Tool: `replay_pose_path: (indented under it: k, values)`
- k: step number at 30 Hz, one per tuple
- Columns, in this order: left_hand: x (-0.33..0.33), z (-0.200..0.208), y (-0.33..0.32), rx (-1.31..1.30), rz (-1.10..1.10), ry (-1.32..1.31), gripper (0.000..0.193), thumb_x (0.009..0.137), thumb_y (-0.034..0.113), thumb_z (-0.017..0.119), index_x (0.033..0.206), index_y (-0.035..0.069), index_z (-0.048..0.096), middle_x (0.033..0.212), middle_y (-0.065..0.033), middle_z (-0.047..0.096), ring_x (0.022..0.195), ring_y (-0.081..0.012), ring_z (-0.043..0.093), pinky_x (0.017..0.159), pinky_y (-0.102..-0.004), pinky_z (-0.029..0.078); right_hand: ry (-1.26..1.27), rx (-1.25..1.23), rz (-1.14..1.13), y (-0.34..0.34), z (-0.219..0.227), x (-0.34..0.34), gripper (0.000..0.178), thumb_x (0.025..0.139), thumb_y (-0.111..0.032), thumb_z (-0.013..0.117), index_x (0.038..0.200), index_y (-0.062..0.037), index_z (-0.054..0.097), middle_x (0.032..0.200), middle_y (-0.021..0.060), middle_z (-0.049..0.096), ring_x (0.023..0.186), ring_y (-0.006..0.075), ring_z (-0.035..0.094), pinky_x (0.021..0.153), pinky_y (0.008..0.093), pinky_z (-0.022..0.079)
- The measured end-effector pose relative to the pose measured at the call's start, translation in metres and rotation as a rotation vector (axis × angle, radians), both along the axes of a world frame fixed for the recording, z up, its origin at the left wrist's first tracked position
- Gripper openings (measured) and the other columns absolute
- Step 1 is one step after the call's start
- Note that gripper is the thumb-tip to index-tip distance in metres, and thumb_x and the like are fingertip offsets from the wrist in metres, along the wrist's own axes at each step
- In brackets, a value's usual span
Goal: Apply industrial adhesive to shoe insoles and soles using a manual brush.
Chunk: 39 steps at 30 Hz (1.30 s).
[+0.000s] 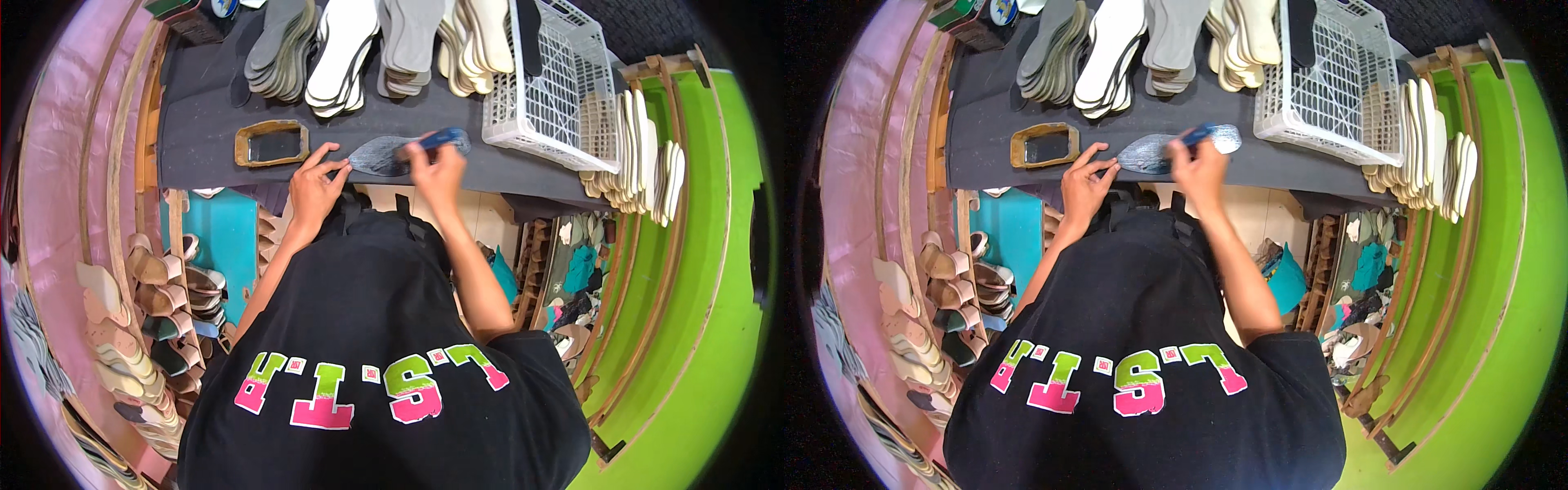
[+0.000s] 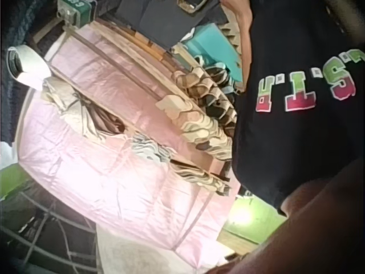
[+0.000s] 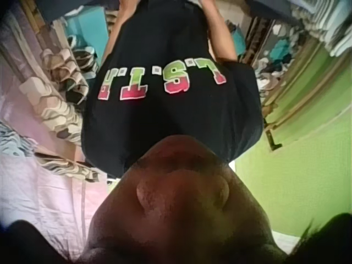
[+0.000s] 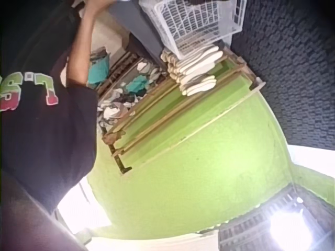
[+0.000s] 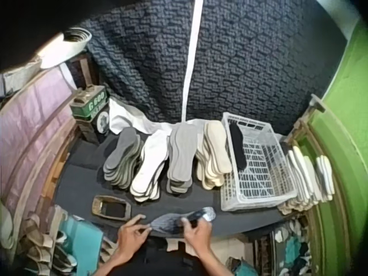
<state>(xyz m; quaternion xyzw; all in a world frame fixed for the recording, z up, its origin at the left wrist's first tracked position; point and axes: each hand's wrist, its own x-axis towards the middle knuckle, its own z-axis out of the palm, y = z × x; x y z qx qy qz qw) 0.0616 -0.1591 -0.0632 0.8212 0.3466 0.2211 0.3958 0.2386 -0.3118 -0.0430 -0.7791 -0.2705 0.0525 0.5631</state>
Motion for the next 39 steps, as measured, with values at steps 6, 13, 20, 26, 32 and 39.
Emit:
replay_pose_path:
  k: [6,13,20,26,32,39]
  values:
    - [0.001,-0.002,-0.001,0.01,-0.008,-0.021,0.015,0.087,0.021,0.087,0.097,0.01,0.086,0.129,0.0026,0.077,0.054,-0.016,0.064,0.059,-0.0309,0.051,-0.434,-0.199,-0.174,-0.032,-0.013,0.048,0.016,0.087,-0.003,0.076,0.102,-0.0032,0.069,0.088,0.014,0.069,0.077,0.0328,0.07,0.067,0.0424,0.056]
    - [0.001,-0.001,0.0,0.025,-0.019,0.0,0.016,0.088,0.022,0.086,0.097,0.009,0.086,0.128,0.003,0.076,0.054,-0.017,0.065,0.059,-0.0321,0.052,-0.416,-0.098,0.266,0.024,-0.002,-0.037,0.022,0.079,-0.003,0.076,0.1,-0.0044,0.067,0.091,0.0116,0.069,0.08,0.0329,0.069,0.072,0.0433,0.058]
    - [-0.006,-0.001,-0.006,0.04,-0.077,0.009,0.017,0.09,0.017,0.083,0.105,0.01,0.086,0.141,0.0027,0.072,0.058,-0.013,0.068,0.06,-0.0298,0.054,-0.156,-0.071,-0.11,0.015,0.004,0.014,0.012,0.087,-0.006,0.077,0.096,-0.0021,0.069,0.083,0.0141,0.071,0.071,0.0314,0.071,0.066,0.0414,0.056]
    - [-0.007,-0.004,-0.011,0.043,-0.046,0.018,0.022,0.091,0.016,0.081,0.111,0.011,0.085,0.145,0.0024,0.07,0.06,-0.0148,0.069,0.062,-0.0303,0.056,-0.58,-0.126,0.335,0.038,0.002,-0.034,0.022,0.078,-0.002,0.074,0.097,-0.004,0.065,0.091,0.016,0.065,0.082,0.0377,0.066,0.072,0.0469,0.054]
    - [-0.012,-0.007,-0.013,0.096,-0.091,-0.051,0.023,0.093,0.014,0.078,0.115,0.01,0.084,0.144,0.0003,0.071,0.061,-0.016,0.068,0.063,-0.0314,0.056,-0.272,-0.028,0.115,0.046,-0.009,-0.005,0.017,0.085,-0.004,0.076,0.096,-0.0021,0.063,0.085,0.0178,0.063,0.075,0.0409,0.065,0.068,0.0496,0.052]
    - [-0.011,-0.011,-0.012,0.013,-0.066,-0.077,0.024,0.089,0.01,0.078,0.113,0.006,0.083,0.144,-0.0034,0.071,0.058,-0.0142,0.061,0.063,-0.0292,0.054,-0.32,0.037,0.358,0.043,-0.003,-0.031,0.015,0.085,0.001,0.075,0.097,-0.0025,0.066,0.084,0.0145,0.064,0.072,0.0374,0.066,0.066,0.0447,0.054]
